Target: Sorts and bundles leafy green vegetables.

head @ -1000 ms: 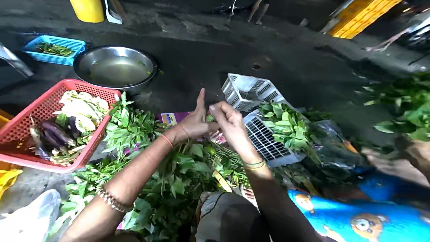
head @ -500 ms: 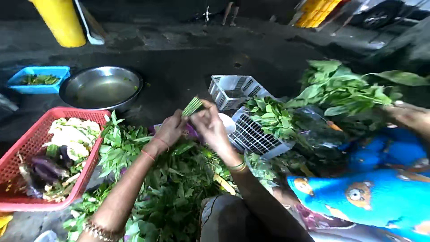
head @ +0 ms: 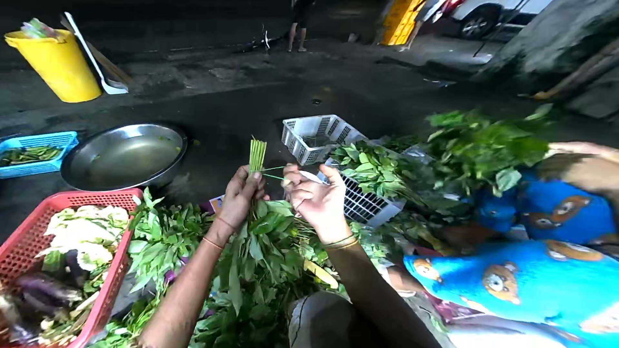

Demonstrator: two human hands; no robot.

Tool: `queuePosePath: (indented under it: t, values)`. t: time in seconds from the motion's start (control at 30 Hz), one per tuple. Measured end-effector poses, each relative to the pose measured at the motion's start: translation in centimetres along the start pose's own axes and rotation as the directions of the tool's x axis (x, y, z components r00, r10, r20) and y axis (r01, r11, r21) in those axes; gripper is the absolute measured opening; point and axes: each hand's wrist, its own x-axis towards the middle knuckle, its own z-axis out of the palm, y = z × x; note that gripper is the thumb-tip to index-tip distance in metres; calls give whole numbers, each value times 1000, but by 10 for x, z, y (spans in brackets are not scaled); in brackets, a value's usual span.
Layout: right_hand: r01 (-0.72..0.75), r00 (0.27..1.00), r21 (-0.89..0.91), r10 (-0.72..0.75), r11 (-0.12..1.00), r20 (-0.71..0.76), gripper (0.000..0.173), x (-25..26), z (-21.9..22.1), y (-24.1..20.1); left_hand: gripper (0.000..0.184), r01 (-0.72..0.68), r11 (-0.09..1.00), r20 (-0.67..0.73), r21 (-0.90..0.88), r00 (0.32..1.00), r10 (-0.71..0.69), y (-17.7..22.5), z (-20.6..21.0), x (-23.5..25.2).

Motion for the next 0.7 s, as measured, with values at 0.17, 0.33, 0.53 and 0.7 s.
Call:
queuePosePath:
  t: [0.17, 0.33, 0.53, 0.7]
  values:
    - [154, 981, -305, -110, 940, 158, 46, -10, -6, -12, 43, -139, 754, 162, 642, 986, 43, 14, 0, -13]
    - [360, 880, -630, -25, 688, 475, 92, -16, -22, -17, 36, -361, 395, 382, 845, 924, 28, 8, -11, -20]
    - [622, 783, -747, 162, -235, 601, 93, -26, -4, 29, 34, -46, 569, 37, 821, 999, 28, -3, -10, -28]
    - [120, 951, -837, 180, 535, 251, 53, -5, -21, 39, 36, 38, 988, -310, 151, 951, 11, -8, -19, -35]
